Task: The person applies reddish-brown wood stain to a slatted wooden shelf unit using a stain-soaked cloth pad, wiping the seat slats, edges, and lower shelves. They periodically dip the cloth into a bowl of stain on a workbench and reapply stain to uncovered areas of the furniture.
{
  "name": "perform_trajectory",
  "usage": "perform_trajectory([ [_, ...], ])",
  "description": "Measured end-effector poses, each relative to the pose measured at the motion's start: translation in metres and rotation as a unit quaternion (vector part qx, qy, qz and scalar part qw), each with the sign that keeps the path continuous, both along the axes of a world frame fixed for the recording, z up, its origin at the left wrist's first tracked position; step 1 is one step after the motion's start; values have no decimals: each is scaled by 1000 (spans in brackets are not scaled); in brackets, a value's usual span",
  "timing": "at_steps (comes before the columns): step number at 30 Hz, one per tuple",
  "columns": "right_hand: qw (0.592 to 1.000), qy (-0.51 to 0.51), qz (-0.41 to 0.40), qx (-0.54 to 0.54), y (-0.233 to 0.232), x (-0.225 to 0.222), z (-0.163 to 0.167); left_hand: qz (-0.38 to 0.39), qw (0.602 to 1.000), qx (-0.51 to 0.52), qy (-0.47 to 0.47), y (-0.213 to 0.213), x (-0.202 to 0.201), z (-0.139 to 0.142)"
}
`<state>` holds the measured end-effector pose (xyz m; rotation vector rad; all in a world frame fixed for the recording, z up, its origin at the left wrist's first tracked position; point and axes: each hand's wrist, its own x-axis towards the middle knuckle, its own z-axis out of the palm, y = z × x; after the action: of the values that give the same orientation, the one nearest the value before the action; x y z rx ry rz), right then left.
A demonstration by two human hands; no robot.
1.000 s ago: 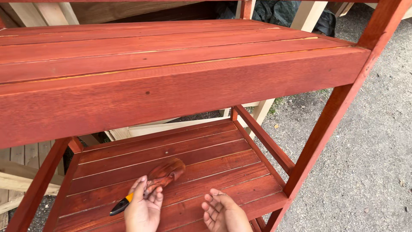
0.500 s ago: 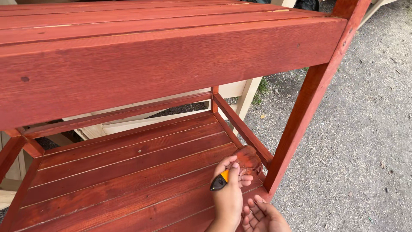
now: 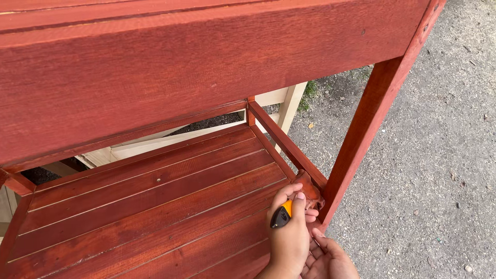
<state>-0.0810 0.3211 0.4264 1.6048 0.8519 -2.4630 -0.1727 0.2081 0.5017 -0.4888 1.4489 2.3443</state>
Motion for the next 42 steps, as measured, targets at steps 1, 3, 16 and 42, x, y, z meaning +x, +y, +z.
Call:
perform_trajectory([
  [1,1000,-6,10,1,0,0,1,16,1000,-4,12,2,2,0],
  [3,1000,10,-9,19,3,-1,2,49,998,-11,34,5,-3,1],
  [16,998,18,-23,49,-10,-3,9,93,995,9,27,2,-2,29],
  [42,993,109,-32,-13,-20,-16,8,0,998,14,60,-11,22,25],
])
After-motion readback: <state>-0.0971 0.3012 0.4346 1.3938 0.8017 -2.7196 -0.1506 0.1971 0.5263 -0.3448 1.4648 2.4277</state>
